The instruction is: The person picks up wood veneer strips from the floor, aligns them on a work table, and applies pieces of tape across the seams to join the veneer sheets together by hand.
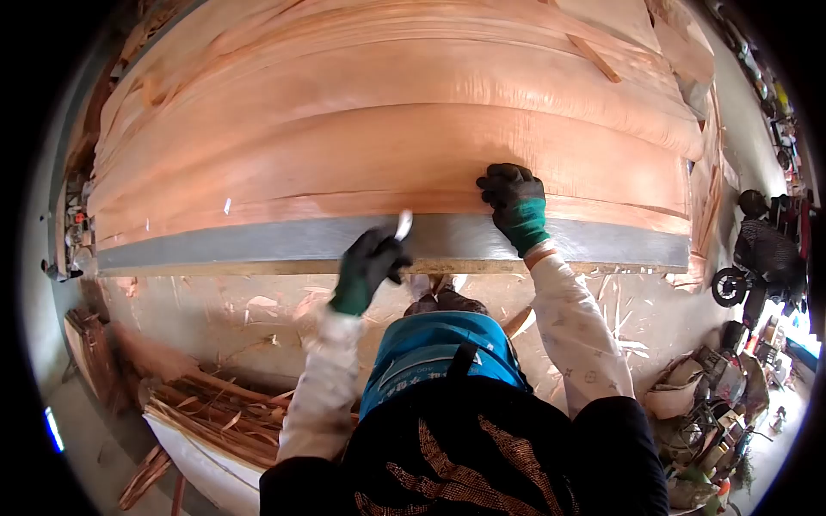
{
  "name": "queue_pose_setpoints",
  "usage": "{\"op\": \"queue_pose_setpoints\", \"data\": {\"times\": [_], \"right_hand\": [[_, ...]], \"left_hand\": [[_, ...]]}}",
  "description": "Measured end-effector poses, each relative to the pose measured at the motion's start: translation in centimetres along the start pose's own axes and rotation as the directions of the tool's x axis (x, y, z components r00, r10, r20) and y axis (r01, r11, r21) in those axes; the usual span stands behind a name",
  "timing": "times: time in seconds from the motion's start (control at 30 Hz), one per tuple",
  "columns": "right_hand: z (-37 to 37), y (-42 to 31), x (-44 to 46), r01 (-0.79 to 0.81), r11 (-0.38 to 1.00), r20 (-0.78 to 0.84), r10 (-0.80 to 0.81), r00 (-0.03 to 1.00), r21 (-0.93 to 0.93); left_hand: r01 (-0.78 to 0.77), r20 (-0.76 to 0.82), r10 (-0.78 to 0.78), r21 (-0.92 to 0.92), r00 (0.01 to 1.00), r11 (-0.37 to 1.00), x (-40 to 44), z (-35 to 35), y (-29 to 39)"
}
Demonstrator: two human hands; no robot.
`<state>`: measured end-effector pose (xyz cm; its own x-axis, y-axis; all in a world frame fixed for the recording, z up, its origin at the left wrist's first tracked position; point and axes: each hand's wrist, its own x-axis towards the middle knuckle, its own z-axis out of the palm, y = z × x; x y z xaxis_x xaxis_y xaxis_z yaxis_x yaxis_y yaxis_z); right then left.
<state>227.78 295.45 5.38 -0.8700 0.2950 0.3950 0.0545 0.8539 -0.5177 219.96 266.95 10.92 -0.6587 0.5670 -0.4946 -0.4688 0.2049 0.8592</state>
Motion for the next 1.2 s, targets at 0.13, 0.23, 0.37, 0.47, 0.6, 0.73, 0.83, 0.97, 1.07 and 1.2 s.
{"op": "queue_pose_setpoints", "data": {"times": [0.13,0.23,0.37,0.47,0.6,0.73,0.83,0.97,1.07,1.2], "right_hand": [[-0.2,-0.3,-0.1,0.014,0.997,0.051,-0.01,0.999,-0.071],[-0.3,-0.8,0.2,0.018,0.994,0.046,-0.013,0.999,-0.112],[-0.4,-3.5,-0.1,-0.028,0.973,0.016,0.033,0.999,-0.231],[1.9,-5.2,-1.8,0.189,0.927,0.156,-0.145,0.977,-0.325],[4.5,-5.3,-3.3,0.188,0.907,0.123,-0.152,0.981,-0.376],[8.8,-4.0,-4.9,0.158,0.843,0.105,-0.121,0.987,-0.514],[8.4,-4.0,-4.2,0.149,0.869,0.032,-0.153,0.988,-0.472],[-4.0,0.6,-2.9,0.241,0.969,0.161,-0.228,0.96,-0.062],[-16.8,10.8,-6.3,0.069,0.997,0.011,-0.069,0.998,0.03],[-31.9,26.7,-11.5,-0.279,0.951,0.027,0.285,0.958,-0.134]], "left_hand": [[0.022,0.069,-0.011,-0.17,0.998,0.985,6.6,5.3,-0.3],[0.072,0.069,-0.055,-0.28,0.996,0.957,9.1,5.3,-2.9],[0.048,0.009,-0.047,-0.091,0.999,0.995,8.4,5.9,-2.4],[-0.146,-0.024,0.146,0.011,0.989,0.989,8.7,5.9,-3.9],[-0.324,-0.099,0.356,0.243,0.929,0.914,7.0,6.2,-4.9],[-0.176,0.03,0.496,0.952,0.868,0.249,9.3,2.1,-2.5],[0.191,-0.411,0.093,0.597,0.907,0.779,9.5,-0.7,6.0],[0.277,-0.361,-0.136,0.376,0.923,0.884,7.2,-6.6,2.9],[0.343,-0.354,-0.246,0.246,0.903,0.906,0.1,-4.4,-5.6],[0.203,-0.286,-0.201,-0.022,0.937,0.979,-6.3,9.6,-11.0]]}}
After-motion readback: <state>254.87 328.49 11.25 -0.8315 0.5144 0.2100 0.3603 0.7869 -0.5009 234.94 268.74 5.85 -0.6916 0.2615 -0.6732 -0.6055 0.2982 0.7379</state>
